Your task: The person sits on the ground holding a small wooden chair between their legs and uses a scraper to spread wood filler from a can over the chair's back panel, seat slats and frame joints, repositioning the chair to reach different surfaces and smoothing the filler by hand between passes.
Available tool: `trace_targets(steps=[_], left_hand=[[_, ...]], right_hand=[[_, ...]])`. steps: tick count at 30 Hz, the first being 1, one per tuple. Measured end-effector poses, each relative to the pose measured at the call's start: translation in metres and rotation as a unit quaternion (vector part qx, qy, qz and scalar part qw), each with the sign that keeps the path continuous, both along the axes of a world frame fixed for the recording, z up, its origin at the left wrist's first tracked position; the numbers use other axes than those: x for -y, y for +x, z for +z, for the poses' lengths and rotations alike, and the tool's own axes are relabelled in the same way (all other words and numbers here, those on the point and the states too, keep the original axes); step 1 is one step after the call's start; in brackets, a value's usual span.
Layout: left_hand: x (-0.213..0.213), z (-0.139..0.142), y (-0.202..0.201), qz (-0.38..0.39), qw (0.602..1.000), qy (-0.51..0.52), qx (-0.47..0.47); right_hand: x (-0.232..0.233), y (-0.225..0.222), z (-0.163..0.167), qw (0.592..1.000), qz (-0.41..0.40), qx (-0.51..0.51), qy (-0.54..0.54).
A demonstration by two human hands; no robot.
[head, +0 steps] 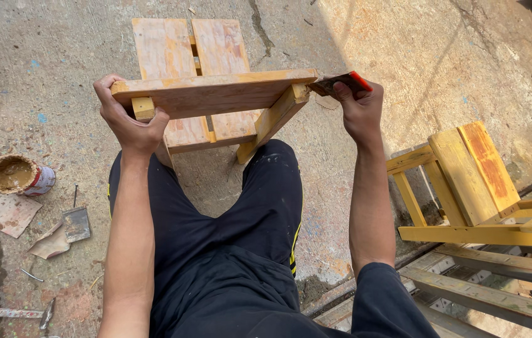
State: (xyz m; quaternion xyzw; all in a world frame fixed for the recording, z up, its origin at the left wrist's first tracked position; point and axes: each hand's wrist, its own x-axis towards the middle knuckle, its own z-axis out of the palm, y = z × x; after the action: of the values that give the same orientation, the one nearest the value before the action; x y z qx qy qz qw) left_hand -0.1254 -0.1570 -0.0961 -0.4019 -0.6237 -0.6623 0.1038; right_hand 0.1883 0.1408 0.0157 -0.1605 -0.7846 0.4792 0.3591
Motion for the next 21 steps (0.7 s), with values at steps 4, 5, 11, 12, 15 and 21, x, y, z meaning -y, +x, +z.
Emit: trace_targets(steps=[4, 5, 11, 12, 15, 21], left_hand=[[-0.001, 0.002, 0.001, -0.003, 1.000, 0.005, 0.001], [0.000, 0.003, 0.001, 0.003, 1.000, 0.002, -0.005], [-0.001, 0.004, 0.002, 0.001, 1.000, 0.008, 0.011], [-0.001, 0.004, 0.002, 0.002, 1.000, 0.007, 0.009], [0.001, 0.003, 0.001, 0.006, 1.000, 0.006, 0.001], [0.001, 0.001, 0.002, 0.013, 1.000, 0.002, -0.006]], right_hand=[[-0.001, 0.008, 0.008, 0.997, 0.060, 0.030, -0.032], [0.000, 0.009, 0.009, 0.997, 0.046, 0.062, -0.004], [0.009, 0.008, 0.008, 0.998, 0.046, 0.012, -0.045], [0.011, 0.007, 0.008, 0.999, 0.033, -0.002, -0.034], [0.020, 0.000, 0.013, 1.000, 0.003, -0.011, 0.020], [0.043, -0.005, 0.037, 0.963, -0.056, 0.094, 0.247]])
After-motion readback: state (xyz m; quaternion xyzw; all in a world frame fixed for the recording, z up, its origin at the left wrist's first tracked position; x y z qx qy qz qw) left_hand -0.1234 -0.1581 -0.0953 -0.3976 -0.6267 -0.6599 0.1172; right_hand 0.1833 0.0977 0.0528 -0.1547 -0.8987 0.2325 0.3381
